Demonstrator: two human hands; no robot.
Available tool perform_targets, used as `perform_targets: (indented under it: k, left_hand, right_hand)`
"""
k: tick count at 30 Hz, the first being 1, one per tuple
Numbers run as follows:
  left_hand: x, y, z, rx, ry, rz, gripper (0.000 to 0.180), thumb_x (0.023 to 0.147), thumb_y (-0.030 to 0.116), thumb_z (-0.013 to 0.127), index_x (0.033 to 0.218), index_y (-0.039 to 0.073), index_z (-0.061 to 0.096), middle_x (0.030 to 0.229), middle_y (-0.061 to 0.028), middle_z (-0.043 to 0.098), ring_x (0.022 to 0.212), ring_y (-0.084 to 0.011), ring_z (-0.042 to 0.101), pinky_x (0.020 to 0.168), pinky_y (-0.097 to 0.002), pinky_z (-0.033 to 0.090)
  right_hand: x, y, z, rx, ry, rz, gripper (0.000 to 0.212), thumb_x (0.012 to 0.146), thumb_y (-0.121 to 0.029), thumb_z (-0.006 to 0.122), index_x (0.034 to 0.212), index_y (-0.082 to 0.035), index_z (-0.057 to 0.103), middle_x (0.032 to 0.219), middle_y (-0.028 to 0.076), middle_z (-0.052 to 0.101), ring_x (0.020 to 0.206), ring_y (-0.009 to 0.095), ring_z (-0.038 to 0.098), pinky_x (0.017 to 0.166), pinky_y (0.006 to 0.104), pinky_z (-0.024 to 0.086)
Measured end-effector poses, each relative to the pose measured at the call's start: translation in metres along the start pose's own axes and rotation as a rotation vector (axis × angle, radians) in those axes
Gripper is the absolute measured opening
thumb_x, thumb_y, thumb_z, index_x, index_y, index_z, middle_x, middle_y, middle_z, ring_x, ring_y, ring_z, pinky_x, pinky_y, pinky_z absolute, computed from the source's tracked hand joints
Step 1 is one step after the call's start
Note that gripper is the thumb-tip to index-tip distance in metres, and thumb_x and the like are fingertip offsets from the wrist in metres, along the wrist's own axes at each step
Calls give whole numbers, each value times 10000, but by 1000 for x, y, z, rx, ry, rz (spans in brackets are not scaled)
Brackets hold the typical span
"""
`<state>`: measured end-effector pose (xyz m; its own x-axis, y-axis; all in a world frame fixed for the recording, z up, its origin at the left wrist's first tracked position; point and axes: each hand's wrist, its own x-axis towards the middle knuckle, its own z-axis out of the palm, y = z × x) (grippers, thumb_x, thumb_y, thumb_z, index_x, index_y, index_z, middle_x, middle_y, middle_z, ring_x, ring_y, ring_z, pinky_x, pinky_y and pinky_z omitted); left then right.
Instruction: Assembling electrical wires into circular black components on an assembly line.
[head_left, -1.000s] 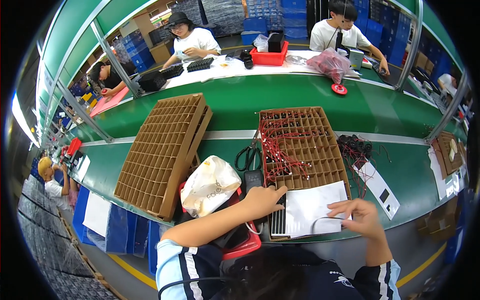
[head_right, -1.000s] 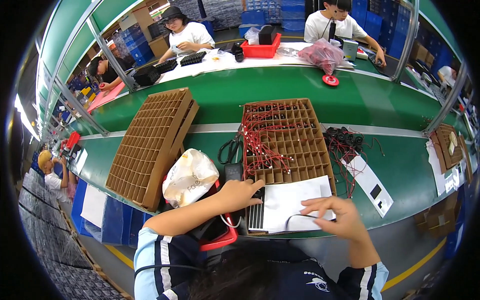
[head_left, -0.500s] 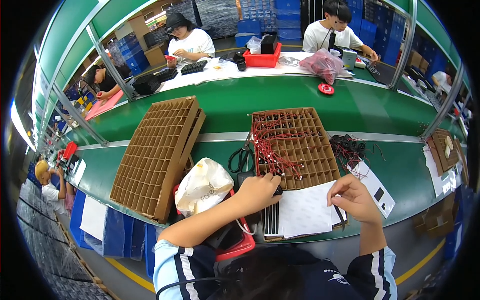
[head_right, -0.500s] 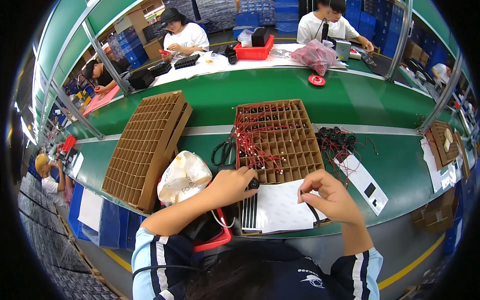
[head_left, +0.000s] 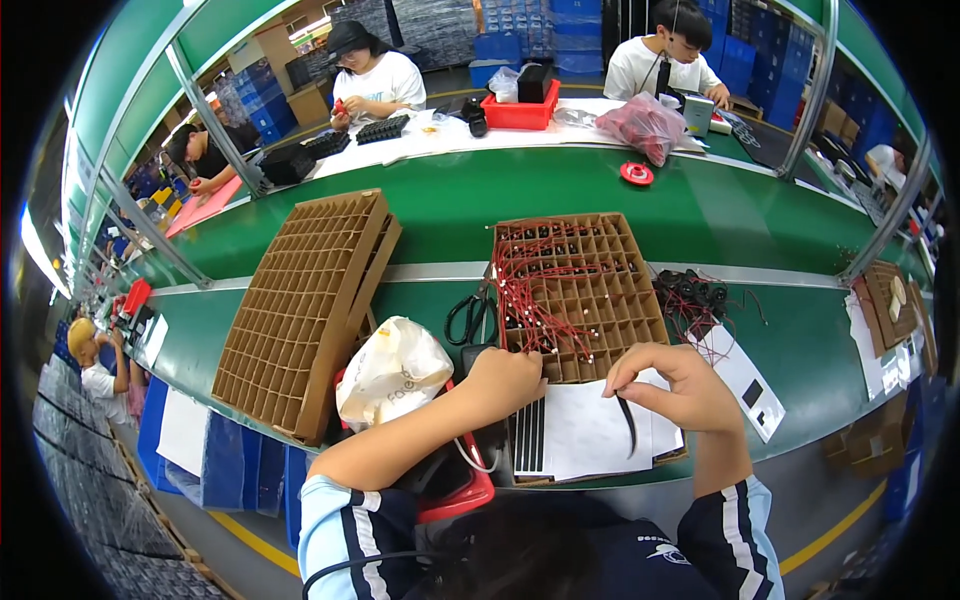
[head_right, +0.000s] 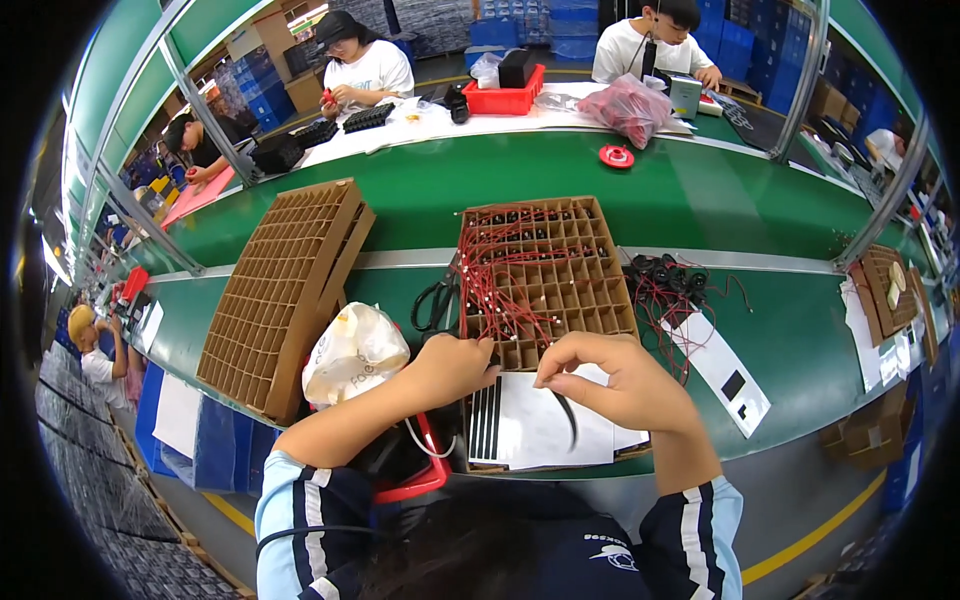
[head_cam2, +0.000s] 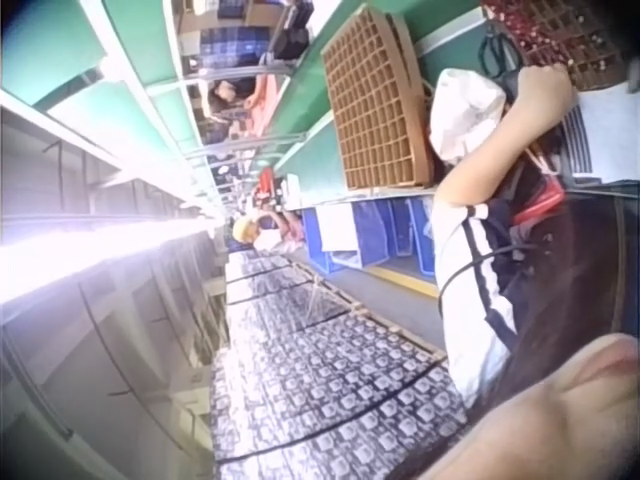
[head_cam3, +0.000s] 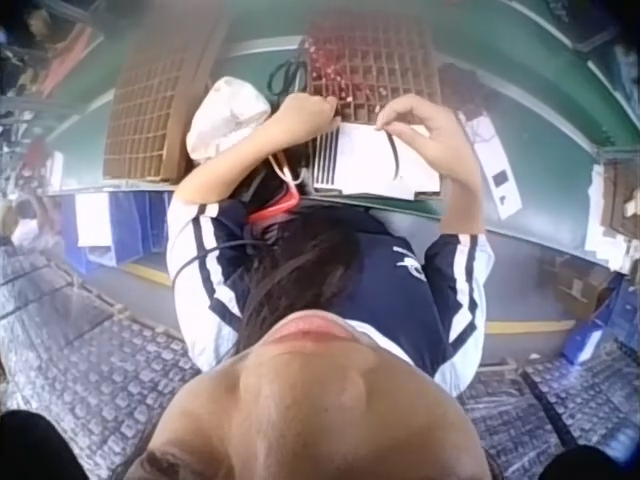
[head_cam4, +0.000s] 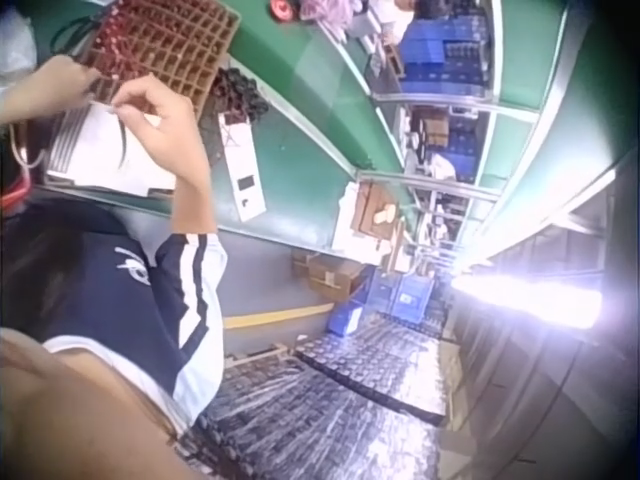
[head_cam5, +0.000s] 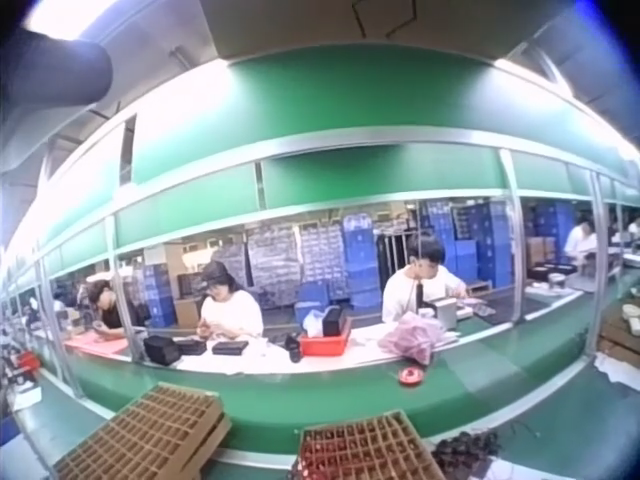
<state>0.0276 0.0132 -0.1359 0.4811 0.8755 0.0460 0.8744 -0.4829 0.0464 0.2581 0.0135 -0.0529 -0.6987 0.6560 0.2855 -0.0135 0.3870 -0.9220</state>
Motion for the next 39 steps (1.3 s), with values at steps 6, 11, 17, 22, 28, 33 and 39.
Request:
perform_targets:
  k: [6, 11, 17, 22, 28, 33, 39]
  left_hand:
    - [24, 5, -34, -128, 352, 126, 298, 711, 238, 656, 892, 35, 535, 711, -101, 529, 561, -306, 568, 520, -376, 471]
    - [35, 24, -55, -208, 421, 172, 397, 751, 210, 631, 1070, 33, 475, 559, -110, 553, 503, -271, 564, 459, -362, 442]
    - [28, 23, -52, -981, -36, -7, 370, 863, 215, 511, 1168, 52, 379, 565, -109, 575, 510, -238, 606, 486, -322, 466]
    - [31, 25, -53, -1156, -54, 92, 370, 870, 167, 502, 1200, 74, 364, 648, -113, 604, 547, -204, 619, 558, -292, 476]
    - [36, 22, -45, -1233, -30, 148, 346, 838, 127, 548, 1165, 71, 453, 679, -91, 601, 597, -151, 622, 587, -271, 478]
    - [36, 20, -38, -1365, 39, 214, 332, 808, -25, 510, 1136, 16, 479, 922, -85, 473, 807, -167, 619, 682, -241, 478]
    - [35, 19, -40, -1755, 5, 153, 392, 805, -72, 509, 1153, 22, 355, 925, -76, 516, 770, -131, 597, 690, -235, 490]
  right_hand:
    - [0, 0, -15, 137, 8, -112, 140, 749, 41, 570, 883, 3, 554, 1016, 137, 592, 945, 206, 561, 806, 310, 433]
    - [-1, 17, -20, 372, 130, -249, 264, 757, 108, 528, 987, -8, 466, 829, 154, 566, 780, 214, 577, 706, 310, 450]
    - [1, 24, -23, 325, 176, -132, 231, 783, 80, 536, 995, -5, 501, 856, 108, 552, 769, 177, 574, 688, 281, 445]
    - [-1, 25, -22, 184, 204, -91, 243, 791, 33, 557, 1028, -8, 524, 898, 90, 559, 767, 152, 568, 696, 261, 435]
    - [2, 20, -21, 87, 243, -66, 320, 788, 4, 563, 1103, -13, 507, 821, 70, 573, 739, 125, 553, 715, 248, 421]
    - [-2, 17, -19, 111, 238, 38, 350, 804, -5, 527, 1151, -7, 478, 708, 34, 553, 708, 92, 533, 682, 231, 410]
    - [6, 10, -19, -200, 218, -120, 90, 723, -52, 621, 811, -43, 637, 671, 27, 566, 640, 158, 508, 665, 274, 353]
